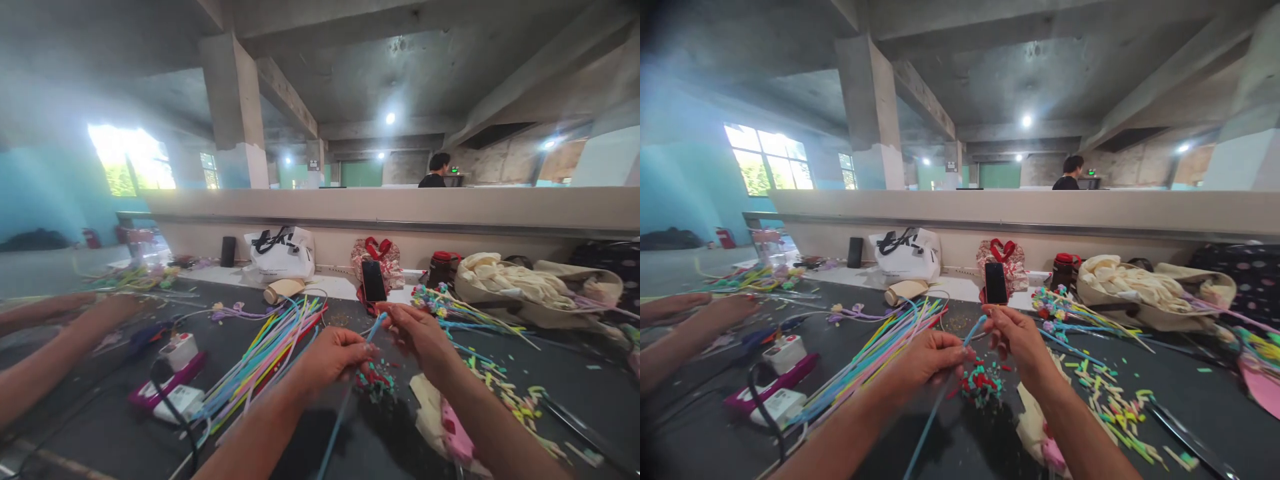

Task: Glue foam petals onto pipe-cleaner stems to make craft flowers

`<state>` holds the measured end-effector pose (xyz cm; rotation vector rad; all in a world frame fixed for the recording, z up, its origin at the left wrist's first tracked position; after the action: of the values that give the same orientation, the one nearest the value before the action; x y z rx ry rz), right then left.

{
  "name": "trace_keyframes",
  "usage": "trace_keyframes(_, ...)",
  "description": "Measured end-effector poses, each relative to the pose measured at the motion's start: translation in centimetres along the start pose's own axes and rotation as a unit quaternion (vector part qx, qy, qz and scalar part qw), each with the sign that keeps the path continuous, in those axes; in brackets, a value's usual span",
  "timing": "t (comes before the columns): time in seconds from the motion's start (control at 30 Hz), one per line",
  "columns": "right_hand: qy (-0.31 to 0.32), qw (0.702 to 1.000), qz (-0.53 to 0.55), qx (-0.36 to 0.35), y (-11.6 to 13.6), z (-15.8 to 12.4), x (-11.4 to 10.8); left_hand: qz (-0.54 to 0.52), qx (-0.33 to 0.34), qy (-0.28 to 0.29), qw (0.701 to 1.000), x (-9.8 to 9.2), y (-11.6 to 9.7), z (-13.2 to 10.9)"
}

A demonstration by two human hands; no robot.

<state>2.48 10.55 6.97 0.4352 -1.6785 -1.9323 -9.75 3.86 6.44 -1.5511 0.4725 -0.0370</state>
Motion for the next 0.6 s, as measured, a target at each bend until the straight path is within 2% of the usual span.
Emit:
trace_keyframes(0.03,0.004,1.0,0.019,0.007,-0.4,0.1,0.2,-0.064,-0.007,0.014,0.998,0.6,0.6,0.1)
trace_keyframes(0.1,0.01,0.999,0.038,0.018,-1.4,0.1,0.3,-0.121,-0.022,0.02,0.992,1.1,1.8,0.4)
trace_keyframes(0.23,0.026,0.999,0.034,0.01,-2.9,0.2,-0.1,-0.143,-0.046,0.035,0.988,1.6,3.4,0.8)
trace_keyframes(0.33,0.034,0.999,0.015,0.011,-3.3,0.4,-0.3,-0.151,-0.031,0.044,0.987,1.9,3.7,1.2)
trace_keyframes(0.5,0.038,0.997,-0.054,0.038,-3.7,0.4,0.0,-0.284,-0.008,-0.027,0.958,1.4,5.3,2.4)
trace_keyframes(0.6,0.048,0.993,-0.098,0.04,-4.0,0.2,0.7,-0.319,0.0,-0.024,0.947,1.6,6.1,3.0)
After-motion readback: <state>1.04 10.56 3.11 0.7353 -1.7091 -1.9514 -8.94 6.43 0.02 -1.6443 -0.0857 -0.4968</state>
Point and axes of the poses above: each hand's wrist, its own z-axis towards the middle knuckle, its own x-axis out of the palm, y = z × x, the point moved 7 cm from there along z, towards the middle knuckle, and after that the axes turned 11 degrees about y, right-handed, at the moved point
